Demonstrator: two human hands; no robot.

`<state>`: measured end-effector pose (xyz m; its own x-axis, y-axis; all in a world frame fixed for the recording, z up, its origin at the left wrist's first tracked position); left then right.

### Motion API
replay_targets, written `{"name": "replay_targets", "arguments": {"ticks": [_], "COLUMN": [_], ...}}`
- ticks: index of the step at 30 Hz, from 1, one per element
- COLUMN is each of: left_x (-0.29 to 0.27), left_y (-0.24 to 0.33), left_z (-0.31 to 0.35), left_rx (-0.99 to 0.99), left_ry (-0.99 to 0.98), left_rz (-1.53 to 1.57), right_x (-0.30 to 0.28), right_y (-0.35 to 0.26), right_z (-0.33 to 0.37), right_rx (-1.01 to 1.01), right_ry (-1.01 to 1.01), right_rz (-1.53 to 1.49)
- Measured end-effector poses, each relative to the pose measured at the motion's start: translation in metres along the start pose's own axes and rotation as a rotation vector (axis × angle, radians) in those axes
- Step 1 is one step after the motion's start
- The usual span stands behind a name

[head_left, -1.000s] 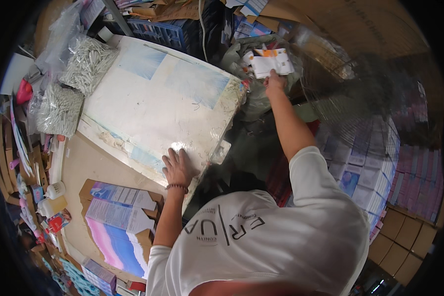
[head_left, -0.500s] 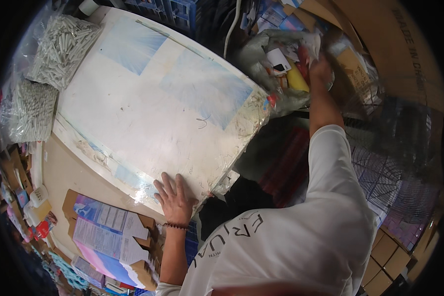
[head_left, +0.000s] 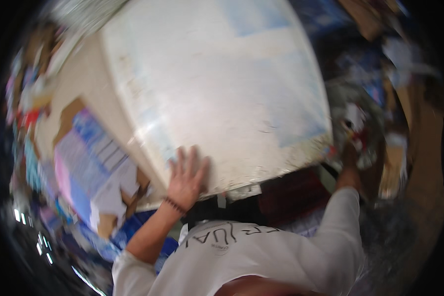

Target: The person moves stacks of boxes and corrugated paper sheets, then folds and ties individual paper items with string. The person handles boxes, corrugated sheets, and small paper products, using string to tie them.

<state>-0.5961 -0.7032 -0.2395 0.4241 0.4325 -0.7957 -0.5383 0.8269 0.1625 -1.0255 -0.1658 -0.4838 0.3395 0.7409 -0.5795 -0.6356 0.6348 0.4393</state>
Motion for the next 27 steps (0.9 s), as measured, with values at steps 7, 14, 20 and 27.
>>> {"name": "replay_targets", "arguments": {"ticks": [7,14,20,27], "left_x": [-0.007,-0.024,-0.099,-0.07], "left_y": [-0.004,-0.011,-0.079,-0.494], "left_z": [0.008,0.023,0.156,0.359], "left_rx": [0.031,-0.002,0.273,-0.845], "left_ry": [0.082,0.215,0.791,1.084], "left_rz": [-0.084,0.074,0.345,0.332], "right_x": [-0.121,-0.256,-0.412,-0.502], "right_y": [0.022,-0.008,-0.145,-0.495], "right_z": [0.042,0.114,0.228,0.358], "right_rx": [0.686,0.6,-0.271,-0.937], "right_ry": [0.27,1.19,1.481,0.34], "right_rz": [-0.574,-1.113,-1.428,-1.281]}}
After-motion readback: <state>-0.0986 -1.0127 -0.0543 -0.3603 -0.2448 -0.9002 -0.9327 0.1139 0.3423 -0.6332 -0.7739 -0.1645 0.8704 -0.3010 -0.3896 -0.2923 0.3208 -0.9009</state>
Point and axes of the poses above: each hand's wrist, its own z-axis away from the middle knuckle, its own x-axis out of the palm, y = z × x, the point moved 6 cm from there along -z, towards the middle knuckle, and after that the axes turned 9 degrees about -x, right-handed, at the moved point
